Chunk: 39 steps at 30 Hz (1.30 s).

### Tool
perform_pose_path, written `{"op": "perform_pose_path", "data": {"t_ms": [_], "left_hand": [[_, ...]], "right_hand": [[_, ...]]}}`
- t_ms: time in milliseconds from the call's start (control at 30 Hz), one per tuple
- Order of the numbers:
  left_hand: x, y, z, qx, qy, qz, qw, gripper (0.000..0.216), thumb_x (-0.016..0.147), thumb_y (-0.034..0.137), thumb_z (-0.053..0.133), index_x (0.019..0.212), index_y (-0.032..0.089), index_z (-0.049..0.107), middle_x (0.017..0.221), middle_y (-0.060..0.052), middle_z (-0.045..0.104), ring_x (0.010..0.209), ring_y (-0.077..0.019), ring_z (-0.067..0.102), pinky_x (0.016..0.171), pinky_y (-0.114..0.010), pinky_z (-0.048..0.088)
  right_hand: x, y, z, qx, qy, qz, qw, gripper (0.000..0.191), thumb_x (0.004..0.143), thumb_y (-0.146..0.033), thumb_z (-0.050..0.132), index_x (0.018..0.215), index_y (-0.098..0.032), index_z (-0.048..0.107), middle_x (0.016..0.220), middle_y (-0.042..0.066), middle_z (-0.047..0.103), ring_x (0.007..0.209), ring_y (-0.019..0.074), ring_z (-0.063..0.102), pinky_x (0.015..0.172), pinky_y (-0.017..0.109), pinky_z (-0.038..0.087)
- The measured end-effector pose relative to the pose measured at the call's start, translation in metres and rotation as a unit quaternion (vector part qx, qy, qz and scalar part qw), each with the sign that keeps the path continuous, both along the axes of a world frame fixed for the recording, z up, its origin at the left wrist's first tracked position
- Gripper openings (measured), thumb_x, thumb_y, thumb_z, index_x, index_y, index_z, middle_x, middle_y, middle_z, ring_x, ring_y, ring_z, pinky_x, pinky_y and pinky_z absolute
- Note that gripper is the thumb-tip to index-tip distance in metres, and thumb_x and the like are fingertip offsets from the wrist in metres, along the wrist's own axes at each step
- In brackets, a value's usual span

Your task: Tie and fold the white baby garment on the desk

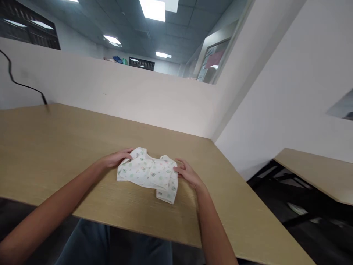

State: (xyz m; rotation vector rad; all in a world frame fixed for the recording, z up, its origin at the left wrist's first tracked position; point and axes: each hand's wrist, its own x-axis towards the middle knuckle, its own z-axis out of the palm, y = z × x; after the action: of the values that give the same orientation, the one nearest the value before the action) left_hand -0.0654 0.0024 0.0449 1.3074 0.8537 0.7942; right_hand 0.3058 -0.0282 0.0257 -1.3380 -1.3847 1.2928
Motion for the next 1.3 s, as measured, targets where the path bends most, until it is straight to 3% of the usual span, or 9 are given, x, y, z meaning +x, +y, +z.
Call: {"op": "perform_pose_path", "data": {"t_ms": [233,333,467,633,767,967,1100,1200,1300], "left_hand": [[-0.008,-0.003,0.008,0.018,0.074,-0.011,0.997,0.08,0.051,0.026,0.071,0.13,0.031,0.063,0.137,0.0,0.065,0.125,-0.0274,0.06,0.088,-0.028,0.057],[-0.01,0.002,0.006,0.051,0.119,0.004,0.992,0.071,0.054,0.031,0.071,0.124,0.028,0.067,0.131,0.0,0.068,0.122,-0.0266,0.061,0.088,-0.027,0.057],[-0.015,0.015,-0.002,0.12,0.193,0.074,0.971,0.064,0.058,0.038,0.067,0.121,0.027,0.07,0.128,0.0,0.07,0.118,-0.0292,0.063,0.09,-0.031,0.056],[-0.033,0.044,-0.02,0.315,0.337,0.165,0.872,0.057,0.07,0.039,0.053,0.125,0.031,0.067,0.13,0.004,0.068,0.126,-0.0266,0.055,0.112,-0.034,0.041],[-0.046,0.057,-0.032,0.361,0.446,0.174,0.8,0.055,0.069,0.036,0.054,0.12,0.025,0.07,0.124,-0.007,0.069,0.119,-0.0308,0.059,0.107,-0.036,0.043],[-0.052,0.055,-0.038,0.321,0.485,0.15,0.799,0.046,0.071,0.029,0.052,0.113,0.029,0.069,0.117,-0.002,0.07,0.106,-0.0267,0.064,0.086,-0.03,0.047],[-0.053,0.052,-0.028,0.3,0.507,0.187,0.786,0.04,0.078,0.027,0.051,0.114,0.022,0.067,0.119,-0.009,0.065,0.1,-0.0242,0.063,0.079,-0.03,0.044],[-0.053,0.046,-0.014,0.358,0.506,0.307,0.722,0.042,0.086,0.028,0.041,0.122,0.022,0.06,0.122,-0.01,0.06,0.1,-0.025,0.06,0.075,-0.032,0.044],[-0.057,0.048,-0.011,0.41,0.523,0.315,0.678,0.041,0.085,0.023,0.037,0.119,0.021,0.061,0.124,-0.011,0.059,0.109,-0.0276,0.057,0.085,-0.037,0.045]], "right_hand": [[0.01,-0.005,0.002,0.018,-0.043,0.17,0.984,0.084,0.061,-0.026,0.086,0.137,-0.022,0.05,0.101,0.004,0.07,0.098,0.023,0.064,0.087,0.034,0.05],[0.01,-0.001,-0.003,0.047,-0.037,0.141,0.988,0.07,0.065,-0.022,0.077,0.132,-0.023,0.056,0.095,0.001,0.067,0.091,0.0202,0.061,0.08,0.029,0.048],[0.015,0.01,-0.014,0.107,-0.055,0.014,0.993,0.059,0.07,-0.022,0.063,0.128,-0.023,0.057,0.084,-0.001,0.056,0.073,0.0146,0.052,0.063,0.023,0.04],[0.028,0.022,-0.019,0.198,-0.132,-0.102,0.966,0.056,0.074,-0.025,0.062,0.13,-0.024,0.055,0.095,0.002,0.058,0.076,0.0151,0.052,0.069,0.026,0.043],[0.042,0.017,-0.015,0.164,-0.226,-0.067,0.958,0.056,0.067,-0.032,0.078,0.121,-0.02,0.065,0.091,0.002,0.063,0.081,0.0171,0.055,0.076,0.028,0.043],[0.051,0.013,-0.014,0.113,-0.344,0.034,0.932,0.019,0.063,-0.026,0.078,0.076,-0.015,0.068,0.073,-0.004,0.061,0.069,0.0134,0.05,0.062,0.022,0.033],[0.045,0.019,-0.011,0.234,-0.352,-0.141,0.895,0.013,0.067,-0.011,0.057,0.076,-0.015,0.065,0.075,0.0,0.062,0.073,0.0149,0.052,0.067,0.022,0.035],[0.047,0.018,-0.003,0.347,-0.344,-0.29,0.823,0.024,0.064,-0.005,0.046,0.079,-0.015,0.063,0.082,0.004,0.061,0.084,0.0172,0.052,0.076,0.025,0.038],[0.056,0.009,0.002,0.328,-0.384,-0.265,0.822,0.021,0.068,-0.007,0.054,0.081,-0.017,0.066,0.087,0.004,0.064,0.092,0.0193,0.053,0.085,0.028,0.038]]}}
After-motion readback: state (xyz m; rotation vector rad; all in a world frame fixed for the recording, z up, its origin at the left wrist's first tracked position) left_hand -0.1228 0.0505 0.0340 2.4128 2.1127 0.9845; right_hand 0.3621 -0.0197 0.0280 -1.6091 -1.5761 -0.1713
